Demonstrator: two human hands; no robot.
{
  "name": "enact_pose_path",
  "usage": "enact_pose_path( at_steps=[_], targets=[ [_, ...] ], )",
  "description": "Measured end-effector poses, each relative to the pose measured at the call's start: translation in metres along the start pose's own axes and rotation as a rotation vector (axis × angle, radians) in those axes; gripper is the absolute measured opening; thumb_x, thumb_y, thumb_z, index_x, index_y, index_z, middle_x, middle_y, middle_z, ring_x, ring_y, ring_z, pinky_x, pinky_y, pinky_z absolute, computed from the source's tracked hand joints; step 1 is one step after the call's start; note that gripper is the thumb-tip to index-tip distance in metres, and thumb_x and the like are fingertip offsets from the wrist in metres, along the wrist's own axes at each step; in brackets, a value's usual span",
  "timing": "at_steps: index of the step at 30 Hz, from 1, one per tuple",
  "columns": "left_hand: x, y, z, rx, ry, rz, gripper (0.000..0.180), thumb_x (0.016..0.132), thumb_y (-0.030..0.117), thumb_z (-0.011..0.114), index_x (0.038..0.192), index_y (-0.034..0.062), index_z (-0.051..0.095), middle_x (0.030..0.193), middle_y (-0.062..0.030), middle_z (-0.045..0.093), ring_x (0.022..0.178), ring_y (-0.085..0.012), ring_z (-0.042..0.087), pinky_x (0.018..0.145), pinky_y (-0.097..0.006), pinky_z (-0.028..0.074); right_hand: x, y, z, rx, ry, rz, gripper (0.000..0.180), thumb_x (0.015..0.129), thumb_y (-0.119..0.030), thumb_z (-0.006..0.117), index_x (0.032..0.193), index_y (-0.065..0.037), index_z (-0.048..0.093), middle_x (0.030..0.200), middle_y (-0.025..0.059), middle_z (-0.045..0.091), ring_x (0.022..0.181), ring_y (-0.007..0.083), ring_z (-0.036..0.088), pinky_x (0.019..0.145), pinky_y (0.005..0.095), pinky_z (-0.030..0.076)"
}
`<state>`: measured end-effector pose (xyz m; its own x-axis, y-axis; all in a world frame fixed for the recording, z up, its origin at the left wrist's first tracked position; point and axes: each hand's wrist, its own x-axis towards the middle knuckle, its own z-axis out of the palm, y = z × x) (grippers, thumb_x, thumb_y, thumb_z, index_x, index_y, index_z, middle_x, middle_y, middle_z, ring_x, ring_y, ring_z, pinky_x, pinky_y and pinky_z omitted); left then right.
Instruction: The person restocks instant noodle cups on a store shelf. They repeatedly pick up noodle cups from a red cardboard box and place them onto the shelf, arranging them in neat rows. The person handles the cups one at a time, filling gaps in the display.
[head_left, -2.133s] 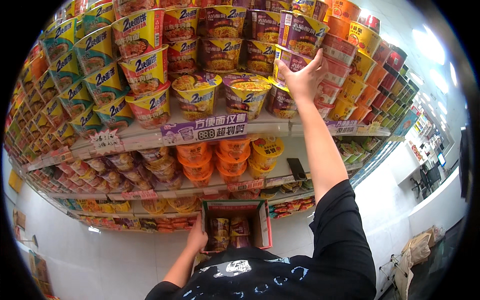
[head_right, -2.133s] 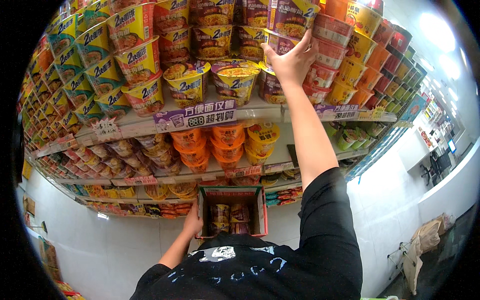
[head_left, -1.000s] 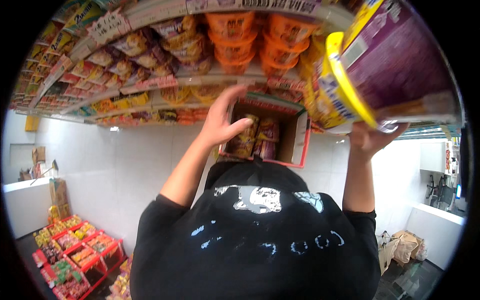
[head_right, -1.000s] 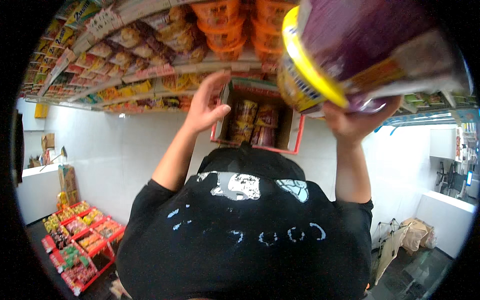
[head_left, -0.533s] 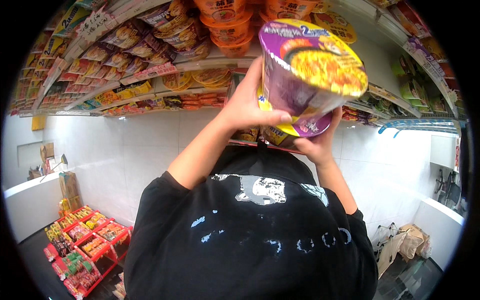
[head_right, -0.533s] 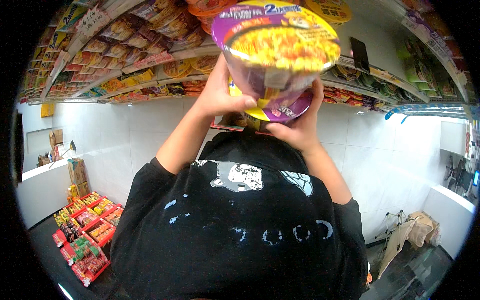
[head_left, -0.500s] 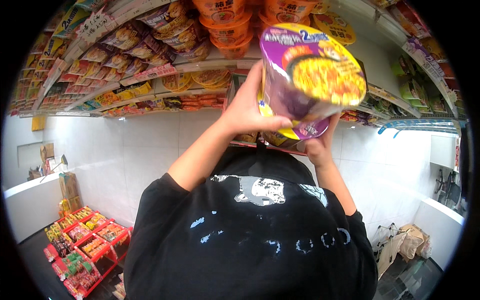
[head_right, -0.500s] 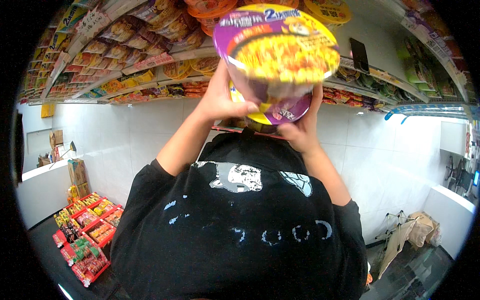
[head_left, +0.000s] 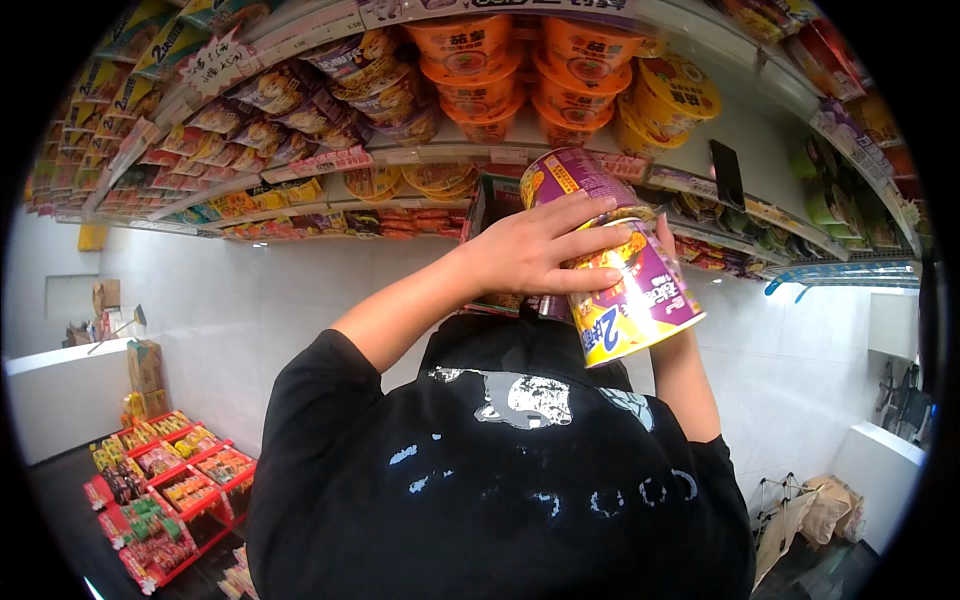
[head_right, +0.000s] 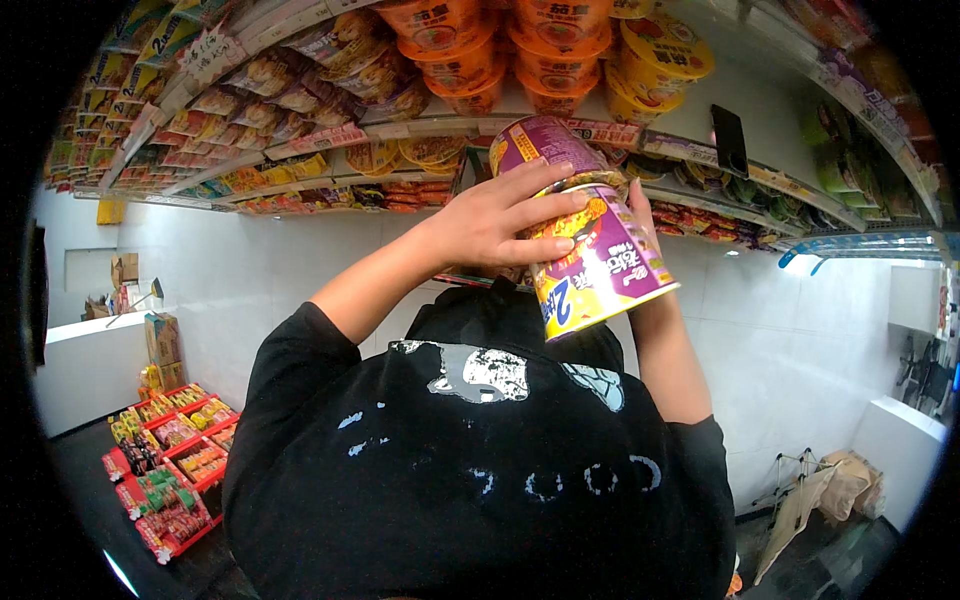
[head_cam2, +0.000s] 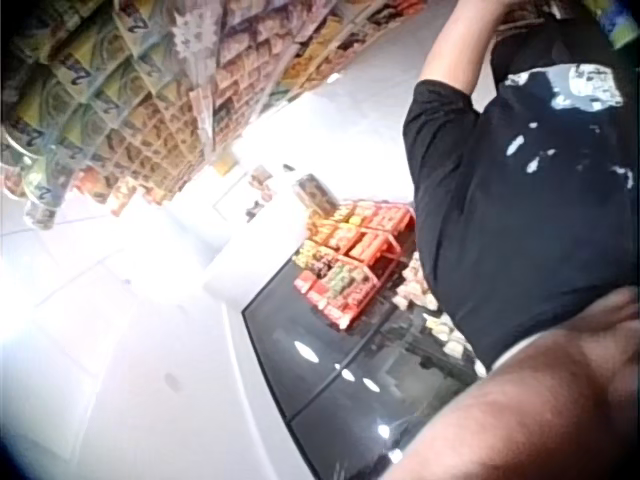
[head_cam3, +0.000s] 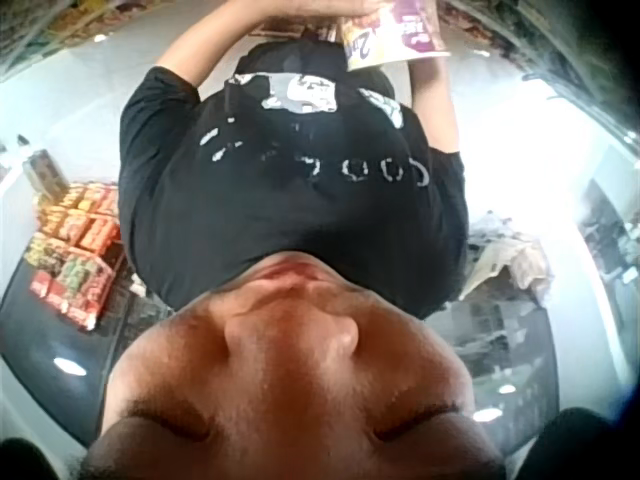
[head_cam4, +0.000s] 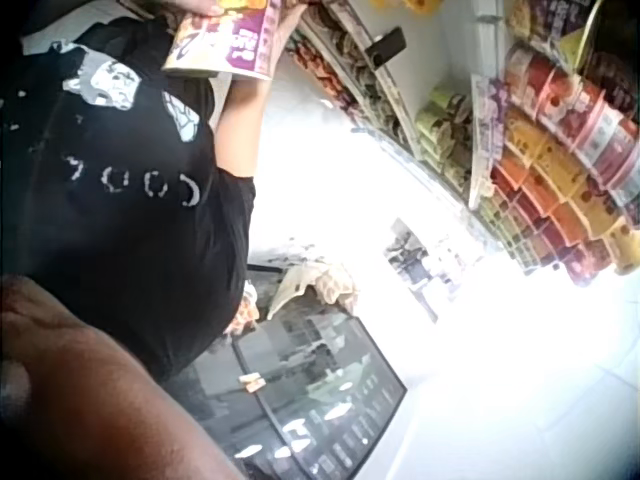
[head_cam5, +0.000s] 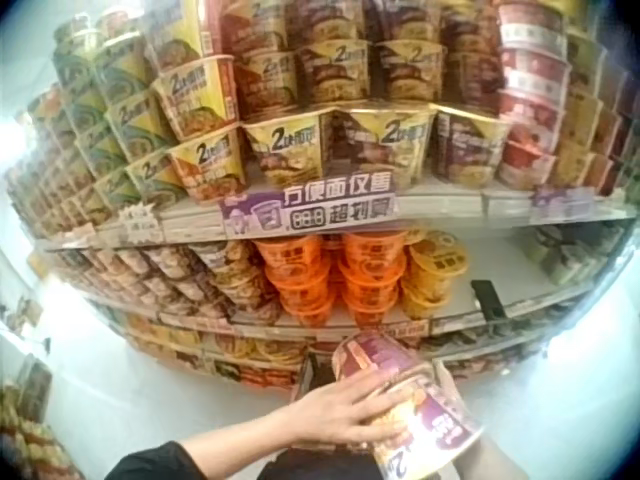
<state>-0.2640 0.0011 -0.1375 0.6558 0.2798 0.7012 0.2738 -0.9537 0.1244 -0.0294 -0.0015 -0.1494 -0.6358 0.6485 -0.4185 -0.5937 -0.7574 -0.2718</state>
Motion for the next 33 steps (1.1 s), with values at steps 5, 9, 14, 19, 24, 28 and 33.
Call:
enact_pose_path(
  at_steps=[5,9,14,19,24,28,33],
  targets=[
    [-0.030,-0.015,0.026,0.083,-0.027,0.009,0.055,0.088,0.019,0.062,0.139,0.0327,0.046,0.154,-0.0098,0.047,0.134,-0.0383,0.052,0.110,-0.051,0.045,0.022,-0.010,-0.033,-0.114,0.046,0.065,0.081,0.096,-0.073,0.044,0.141,-0.006,0.048,0.127,0.0200,0.065,0.102,0.0320,0.073,0.087,0.0453,0.062],
    [-0.056,-0.020,0.038,0.096,-0.088,-0.080,0.058,0.087,0.021,0.064,0.140,0.0355,0.044,0.154,-0.0081,0.047,0.137,-0.0359,0.048,0.113,-0.054,0.040,0.039,-0.008,-0.043,-0.146,0.110,0.073,0.076,0.096,-0.067,0.053,0.138,-0.004,0.051,0.118,0.0189,0.069,0.097,0.0298,0.074,0.082,0.0419,0.063],
    [-0.088,-0.020,0.042,0.111,-0.126,-0.130,0.063,0.083,0.024,0.071,0.138,0.0363,0.043,0.153,-0.0077,0.047,0.138,-0.0378,0.047,0.114,-0.060,0.035,0.048,0.000,-0.049,-0.146,0.107,0.102,0.069,0.095,-0.058,0.061,0.135,-0.003,0.053,0.117,0.0183,0.070,0.093,0.0269,0.074,0.081,0.0402,0.063],
    [-0.104,-0.017,0.040,0.129,-0.227,-0.236,0.064,0.080,0.021,0.071,0.137,0.0346,0.043,0.153,-0.0081,0.047,0.138,-0.0376,0.047,0.114,-0.060,0.035,0.058,0.007,-0.052,-0.112,0.098,0.103,0.063,0.097,-0.051,0.062,0.135,-0.002,0.053,0.117,0.0176,0.070,0.094,0.0258,0.074,0.082,0.0389,0.063],
    [-0.110,-0.014,0.044,0.028,-0.144,-0.274,0.063,0.079,0.019,0.072,0.135,0.0278,0.043,0.151,-0.0098,0.049,0.136,-0.0398,0.048,0.113,-0.061,0.036,0.066,0.022,-0.056,-0.200,0.118,-0.133,0.068,0.098,-0.043,0.063,0.145,-0.001,0.041,0.129,0.0172,0.063,0.109,0.0243,0.069,0.090,0.0391,0.060],
    [-0.115,-0.012,0.036,-0.035,-0.131,-0.299,0.060,0.077,0.017,0.075,0.132,0.0220,0.049,0.146,-0.0104,0.052,0.135,-0.0397,0.049,0.112,-0.061,0.037,0.071,0.040,-0.058,-0.294,0.069,-0.307,0.084,0.092,-0.042,0.071,0.153,0.000,0.029,0.135,0.0181,0.057,0.116,0.0259,0.065,0.096,0.0386,0.057],
    [-0.123,-0.001,0.026,0.022,-0.135,-0.512,0.058,0.075,0.013,0.076,0.129,0.0151,0.055,0.145,-0.0188,0.048,0.136,-0.0401,0.047,0.111,-0.058,0.039,0.075,0.057,-0.066,-0.344,0.177,-0.373,0.077,0.094,-0.030,0.067,0.154,-0.001,0.028,0.136,0.0178,0.055,0.117,0.0238,0.061,0.098,0.0371,0.053]
  ],
)
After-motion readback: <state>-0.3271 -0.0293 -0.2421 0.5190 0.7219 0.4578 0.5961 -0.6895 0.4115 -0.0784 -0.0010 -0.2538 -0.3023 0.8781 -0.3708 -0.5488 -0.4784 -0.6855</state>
